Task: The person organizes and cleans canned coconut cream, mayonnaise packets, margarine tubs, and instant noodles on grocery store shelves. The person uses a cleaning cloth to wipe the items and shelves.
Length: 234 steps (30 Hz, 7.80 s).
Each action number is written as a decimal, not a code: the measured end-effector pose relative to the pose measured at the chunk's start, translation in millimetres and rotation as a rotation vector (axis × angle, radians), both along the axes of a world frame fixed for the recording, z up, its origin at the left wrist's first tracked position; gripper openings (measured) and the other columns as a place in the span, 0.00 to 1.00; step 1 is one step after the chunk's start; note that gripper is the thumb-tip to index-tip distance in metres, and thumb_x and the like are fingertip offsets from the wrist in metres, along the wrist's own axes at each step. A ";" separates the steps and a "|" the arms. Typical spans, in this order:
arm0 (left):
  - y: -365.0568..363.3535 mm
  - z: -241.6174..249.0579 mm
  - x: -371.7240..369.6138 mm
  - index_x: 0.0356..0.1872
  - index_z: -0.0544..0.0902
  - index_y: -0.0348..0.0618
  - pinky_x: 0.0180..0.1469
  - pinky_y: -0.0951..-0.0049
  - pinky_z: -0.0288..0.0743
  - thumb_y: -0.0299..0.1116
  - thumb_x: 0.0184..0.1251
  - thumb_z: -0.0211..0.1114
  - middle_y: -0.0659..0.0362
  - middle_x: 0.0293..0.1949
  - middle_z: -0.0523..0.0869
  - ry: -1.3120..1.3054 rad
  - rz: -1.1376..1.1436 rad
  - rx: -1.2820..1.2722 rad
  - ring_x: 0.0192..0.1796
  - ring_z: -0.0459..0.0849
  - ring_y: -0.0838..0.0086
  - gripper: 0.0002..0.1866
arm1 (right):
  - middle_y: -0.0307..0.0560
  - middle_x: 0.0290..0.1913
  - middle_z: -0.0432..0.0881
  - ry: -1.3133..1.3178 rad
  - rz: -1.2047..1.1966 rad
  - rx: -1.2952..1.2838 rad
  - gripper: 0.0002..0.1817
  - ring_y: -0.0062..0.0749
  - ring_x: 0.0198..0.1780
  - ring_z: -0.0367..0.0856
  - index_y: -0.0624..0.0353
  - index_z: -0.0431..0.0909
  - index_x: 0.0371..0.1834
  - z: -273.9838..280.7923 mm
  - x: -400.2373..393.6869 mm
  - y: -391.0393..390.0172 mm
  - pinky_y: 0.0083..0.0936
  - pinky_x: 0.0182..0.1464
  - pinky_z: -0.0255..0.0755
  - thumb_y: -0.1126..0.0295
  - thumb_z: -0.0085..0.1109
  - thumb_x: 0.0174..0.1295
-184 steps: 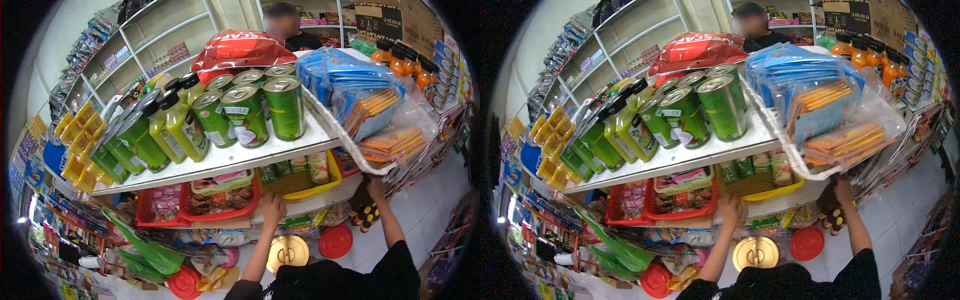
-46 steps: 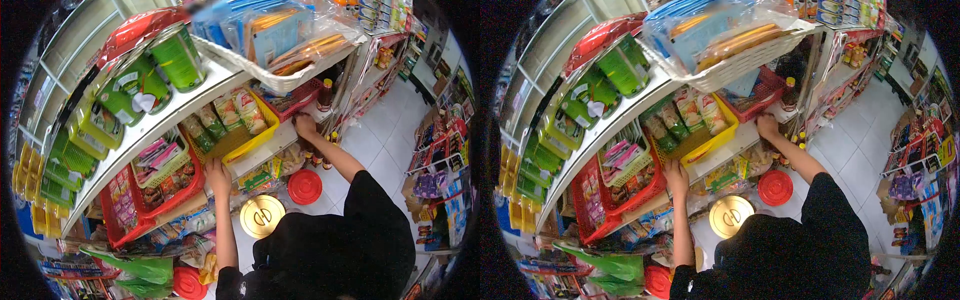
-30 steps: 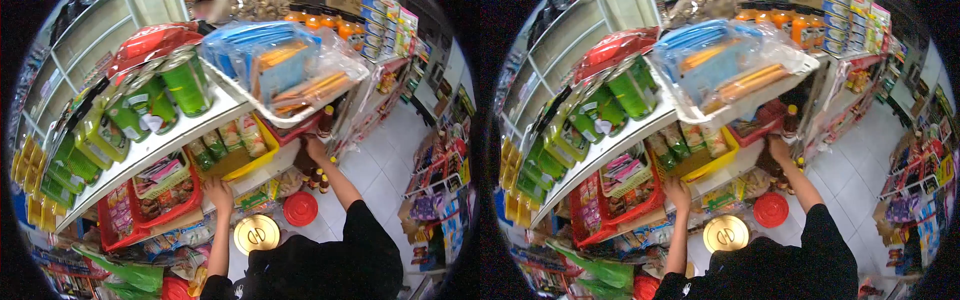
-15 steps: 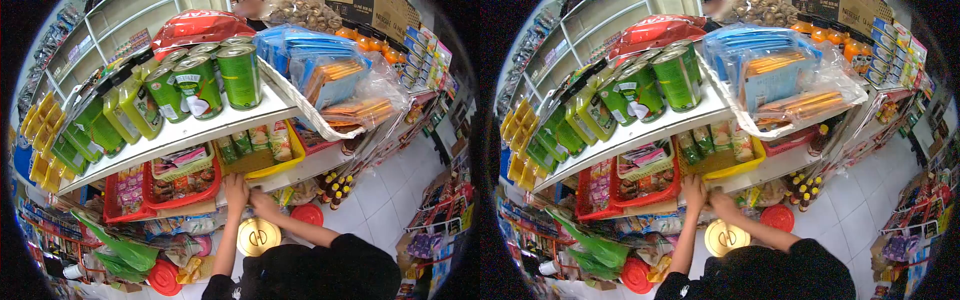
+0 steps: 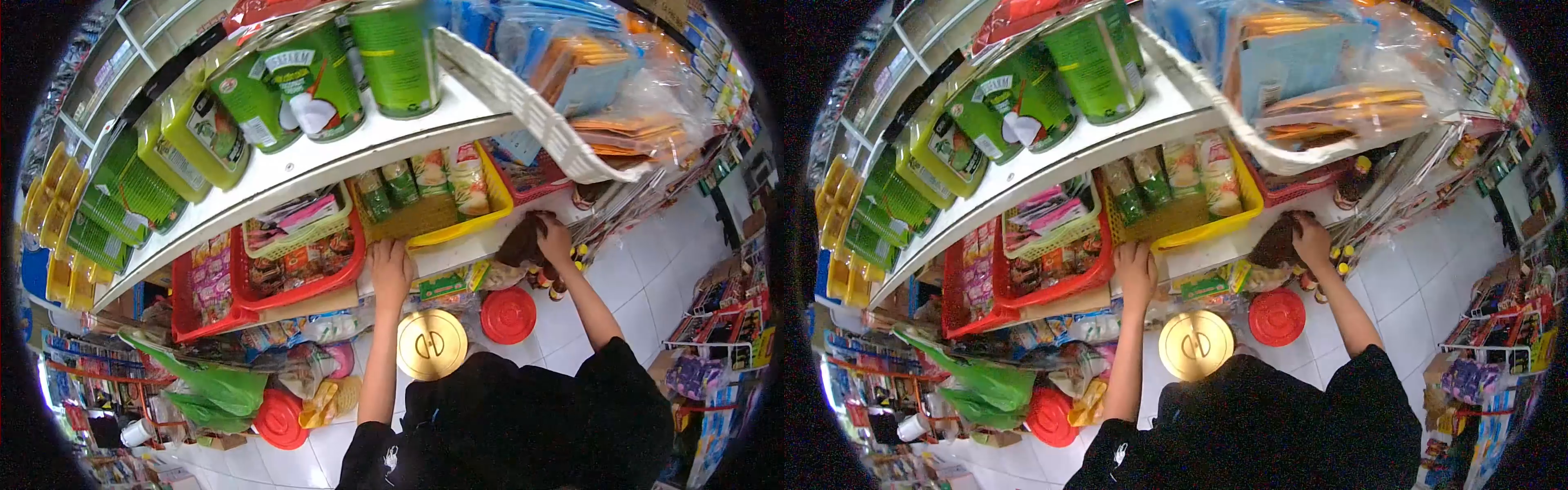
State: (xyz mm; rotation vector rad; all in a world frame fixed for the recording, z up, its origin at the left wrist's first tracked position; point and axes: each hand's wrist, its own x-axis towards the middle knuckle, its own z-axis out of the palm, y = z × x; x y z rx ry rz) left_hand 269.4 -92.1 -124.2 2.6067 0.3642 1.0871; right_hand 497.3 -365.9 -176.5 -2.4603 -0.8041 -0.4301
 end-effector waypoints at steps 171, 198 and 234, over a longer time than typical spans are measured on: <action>53.5 53.8 -12.6 0.49 0.74 0.48 0.45 0.55 0.67 0.36 0.50 0.58 0.46 0.50 0.67 0.091 0.308 -0.064 0.52 0.68 0.52 0.21 | 0.53 0.38 0.77 -0.065 0.519 -0.393 0.21 0.47 0.42 0.75 0.58 0.75 0.39 78.3 -90.5 154.3 0.39 0.45 0.68 0.62 0.62 0.40; 47.8 60.2 -14.7 0.47 0.75 0.50 0.33 0.60 0.74 0.32 0.53 0.57 0.45 0.49 0.68 0.065 0.302 -0.086 0.36 0.77 0.51 0.17 | 0.49 0.40 0.74 -0.371 0.329 0.107 0.27 0.43 0.44 0.72 0.59 0.73 0.38 34.2 -102.8 152.9 0.46 0.52 0.60 0.67 0.68 0.28; 42.3 63.7 -17.4 0.45 0.77 0.49 0.31 0.60 0.74 0.29 0.52 0.56 0.51 0.50 0.69 0.057 0.279 -0.139 0.36 0.79 0.55 0.16 | 0.48 0.60 0.63 0.128 0.350 0.103 0.33 0.45 0.64 0.58 0.55 0.69 0.54 85.1 -60.6 62.2 0.34 0.62 0.56 0.86 0.50 0.37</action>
